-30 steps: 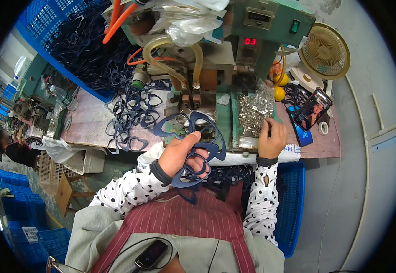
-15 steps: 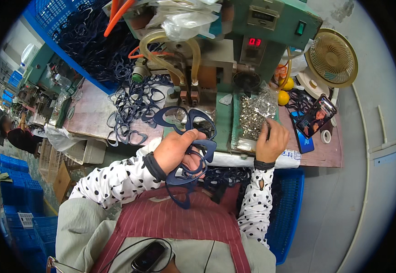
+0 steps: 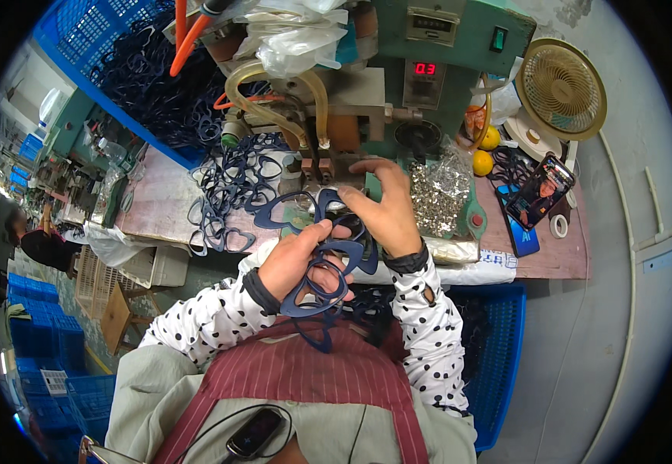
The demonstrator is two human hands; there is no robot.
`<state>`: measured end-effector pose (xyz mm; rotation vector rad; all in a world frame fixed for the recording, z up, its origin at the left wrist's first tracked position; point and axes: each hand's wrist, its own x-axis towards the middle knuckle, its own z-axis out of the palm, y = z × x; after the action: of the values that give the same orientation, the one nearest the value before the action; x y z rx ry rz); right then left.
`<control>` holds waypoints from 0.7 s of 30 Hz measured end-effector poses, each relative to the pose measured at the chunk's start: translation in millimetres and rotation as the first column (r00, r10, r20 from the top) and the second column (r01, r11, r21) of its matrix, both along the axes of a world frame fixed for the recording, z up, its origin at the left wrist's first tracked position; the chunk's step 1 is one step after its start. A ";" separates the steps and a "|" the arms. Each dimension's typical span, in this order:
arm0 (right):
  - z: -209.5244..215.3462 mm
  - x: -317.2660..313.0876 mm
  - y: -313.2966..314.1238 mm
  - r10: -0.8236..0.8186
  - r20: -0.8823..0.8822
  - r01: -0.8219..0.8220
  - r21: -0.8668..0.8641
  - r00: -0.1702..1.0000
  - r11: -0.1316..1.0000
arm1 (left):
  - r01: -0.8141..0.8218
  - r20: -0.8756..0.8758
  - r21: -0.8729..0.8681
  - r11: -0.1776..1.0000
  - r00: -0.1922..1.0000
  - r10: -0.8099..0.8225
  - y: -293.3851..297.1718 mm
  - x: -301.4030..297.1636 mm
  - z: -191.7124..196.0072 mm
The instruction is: The person assembles eyeglasses by inserting small metal components into the frame arms using a press machine. They repeatedly pick up frames, position them under the press, and operate the machine to secure the parts.
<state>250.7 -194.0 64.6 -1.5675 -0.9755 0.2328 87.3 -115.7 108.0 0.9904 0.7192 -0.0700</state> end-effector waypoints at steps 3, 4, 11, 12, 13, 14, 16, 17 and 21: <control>1.8 0.9 2.8 0.017 -0.078 -0.020 -0.027 0.997 0.999 | -0.004 0.067 -0.095 0.995 0.998 0.011 -2.8 -0.7 5.1; 5.7 -0.2 5.3 0.004 -0.089 -0.008 -0.040 0.996 0.999 | 0.019 0.076 -0.135 0.991 0.997 -0.009 -2.9 -0.8 6.2; 12.1 6.7 7.2 0.052 -0.031 -0.055 -0.103 0.998 0.993 | 0.240 0.299 -0.278 0.930 0.942 -0.154 1.1 -0.7 -18.5; 11.2 6.9 6.3 0.046 -0.004 -0.046 -0.102 0.999 0.994 | 0.235 0.300 -0.257 0.937 0.942 -0.153 0.7 -0.4 -21.6; 9.6 7.3 6.9 0.041 0.025 -0.038 -0.095 0.999 0.995 | 0.229 0.302 -0.231 0.946 0.941 -0.154 0.7 0.2 -23.0; 8.9 7.5 7.8 0.035 0.055 -0.030 -0.087 0.998 0.996 | 0.215 0.321 -0.246 0.945 0.938 -0.130 -0.5 0.1 -23.1; 12.5 7.5 9.8 0.057 0.060 -0.050 -0.105 0.997 0.993 | 0.201 0.361 -0.279 0.939 0.928 -0.091 -0.7 -0.3 -28.9; 15.2 6.4 9.5 0.068 0.062 -0.061 -0.117 0.996 0.991 | 0.194 0.381 -0.299 0.934 0.922 -0.070 -2.0 -1.4 -32.1; 18.7 6.8 9.0 0.088 0.116 -0.070 -0.156 0.989 0.985 | 0.195 0.352 -0.091 0.976 0.924 -0.152 -7.0 -1.4 -35.4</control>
<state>257.6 -185.0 83.3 -1.6992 -1.1395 0.2743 86.0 -122.7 72.5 0.9143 0.3009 -0.0933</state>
